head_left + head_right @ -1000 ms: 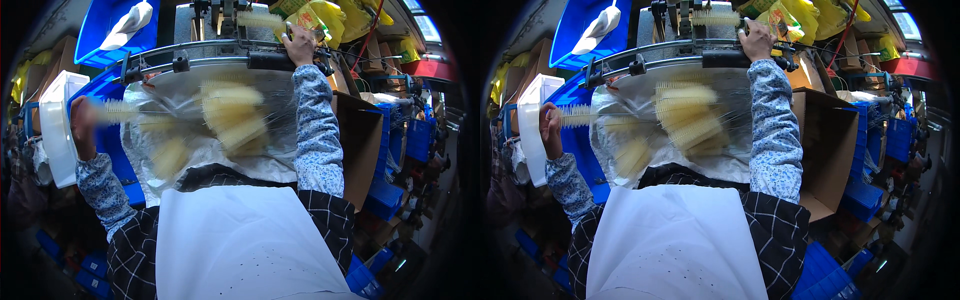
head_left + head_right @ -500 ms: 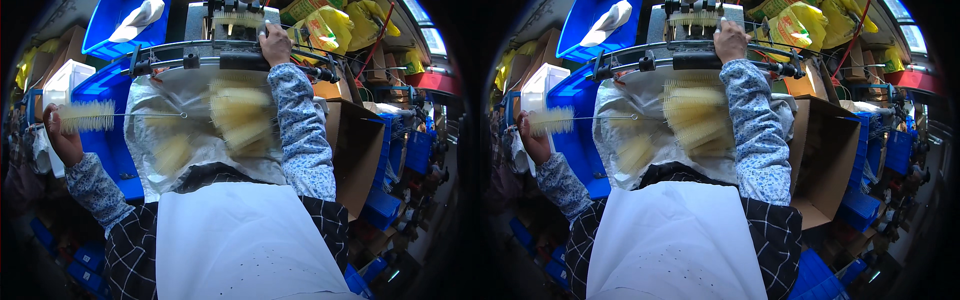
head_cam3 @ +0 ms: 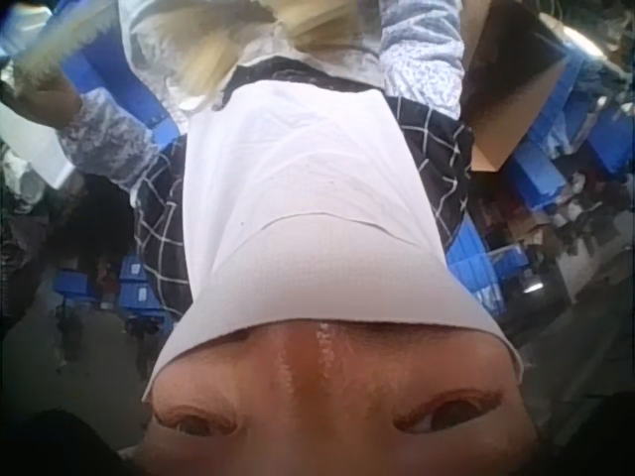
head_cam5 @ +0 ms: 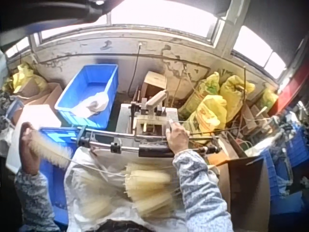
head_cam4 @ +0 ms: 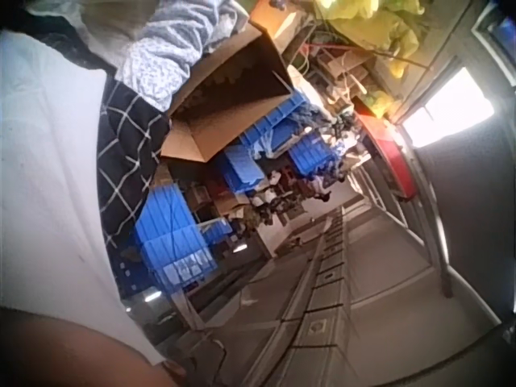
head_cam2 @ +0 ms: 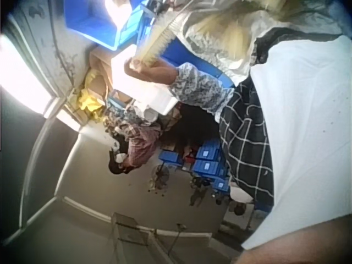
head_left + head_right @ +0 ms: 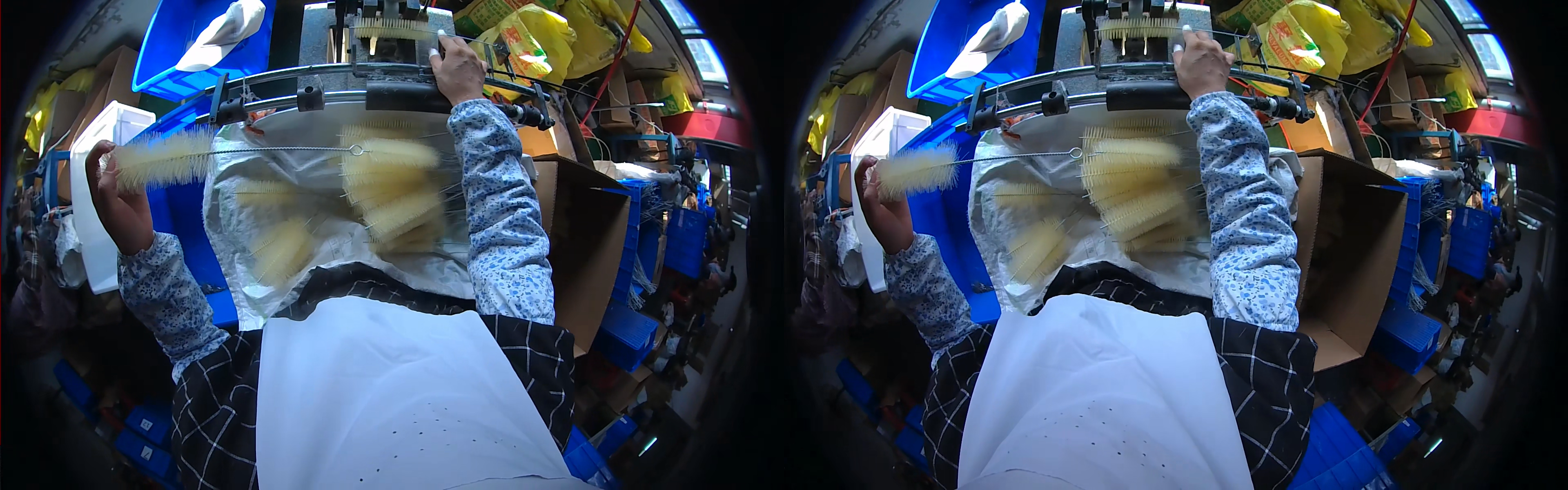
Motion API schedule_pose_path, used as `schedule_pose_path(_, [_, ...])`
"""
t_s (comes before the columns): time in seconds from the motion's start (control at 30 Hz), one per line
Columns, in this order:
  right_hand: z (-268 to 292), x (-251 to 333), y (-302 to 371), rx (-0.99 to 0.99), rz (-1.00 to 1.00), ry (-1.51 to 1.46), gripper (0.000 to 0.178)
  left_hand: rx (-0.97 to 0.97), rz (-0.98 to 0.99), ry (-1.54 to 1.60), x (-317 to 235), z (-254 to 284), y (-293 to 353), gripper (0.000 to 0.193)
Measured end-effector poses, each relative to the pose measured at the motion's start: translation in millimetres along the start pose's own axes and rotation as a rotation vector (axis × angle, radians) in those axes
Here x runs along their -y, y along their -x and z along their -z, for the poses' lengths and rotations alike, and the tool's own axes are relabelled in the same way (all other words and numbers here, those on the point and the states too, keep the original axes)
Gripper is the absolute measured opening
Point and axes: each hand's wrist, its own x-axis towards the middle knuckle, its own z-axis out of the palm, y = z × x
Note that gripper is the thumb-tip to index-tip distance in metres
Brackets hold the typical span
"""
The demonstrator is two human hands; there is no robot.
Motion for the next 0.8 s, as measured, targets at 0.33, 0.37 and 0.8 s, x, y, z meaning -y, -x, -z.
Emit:
schedule_pose_path(0.33, [22, -107, -31, 0.006, -0.087, 0.12, 0.029, 0.206, 0.071, -0.009, 15, -44, 6, 0.026])
schedule_pose_path(0.37, [28, -104, -28, -0.026, -0.08, 0.242, 0.03, 0.233, 0.066, -0.024, 16, -57, 7, 0.027])
schedule_pose_path(0.8, [153, -29, 42, 0.876, 0.205, -0.637, 0.055, 0.455, -0.035, -0.003, 28, -152, 45, 0.026])
